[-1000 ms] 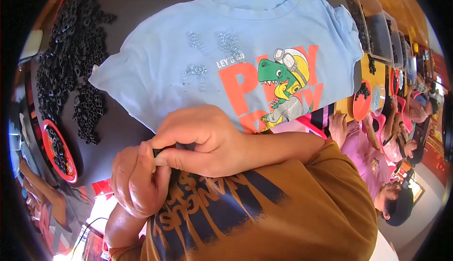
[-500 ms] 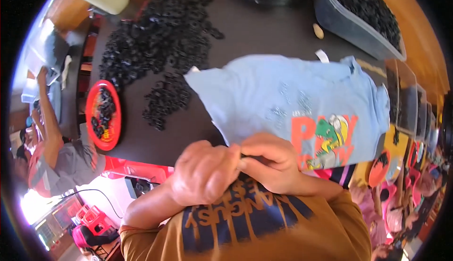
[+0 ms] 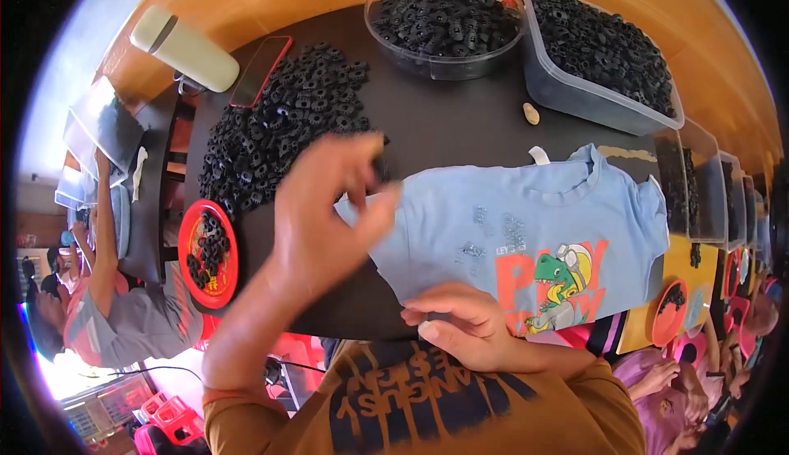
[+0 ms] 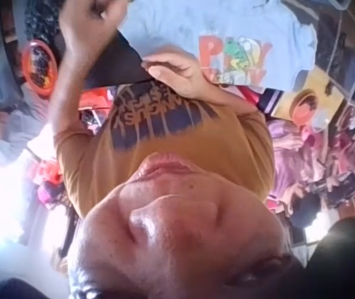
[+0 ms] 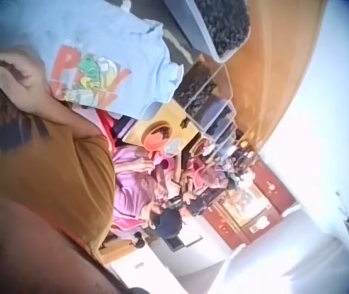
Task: Manually inserting small metal springs into black plastic components at a workshop table.
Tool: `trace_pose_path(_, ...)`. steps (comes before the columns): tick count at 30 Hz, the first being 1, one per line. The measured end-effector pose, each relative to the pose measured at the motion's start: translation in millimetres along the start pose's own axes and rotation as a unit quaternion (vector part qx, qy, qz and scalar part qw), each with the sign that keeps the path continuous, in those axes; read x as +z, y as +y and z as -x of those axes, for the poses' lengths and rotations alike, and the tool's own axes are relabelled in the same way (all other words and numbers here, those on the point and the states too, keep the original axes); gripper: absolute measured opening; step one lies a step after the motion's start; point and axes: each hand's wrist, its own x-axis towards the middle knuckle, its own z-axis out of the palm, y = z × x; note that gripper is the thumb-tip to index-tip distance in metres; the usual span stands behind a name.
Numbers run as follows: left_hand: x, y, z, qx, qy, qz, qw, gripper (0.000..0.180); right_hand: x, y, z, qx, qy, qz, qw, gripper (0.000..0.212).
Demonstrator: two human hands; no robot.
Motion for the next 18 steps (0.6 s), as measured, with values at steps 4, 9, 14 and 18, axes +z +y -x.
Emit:
trace_pose_path(4,23,-22,-86,-0.038,-0.002,0.082,0.996,0.031,0,-4,2,0.018,-0.014,0.008,1.0,0.022)
trace_pose_path(9,25,-63,-117,0.052,-0.035,-0.008,0.998,0.036,2,-5,0,0.047,-0.029,-0.012,0.998,0.019)
trace_pose_path(14,-6,-19,-41,-0.073,0.022,-0.003,0.997,0.022,-2,-1,-6,0.014,-0.02,0.009,1.0,0.018)
trace_pose_path(18,-43,-14,50,-0.178,0.06,-0.08,0.979,0.017,3,1,-6,0.022,-0.014,0.009,1.0,0.019)
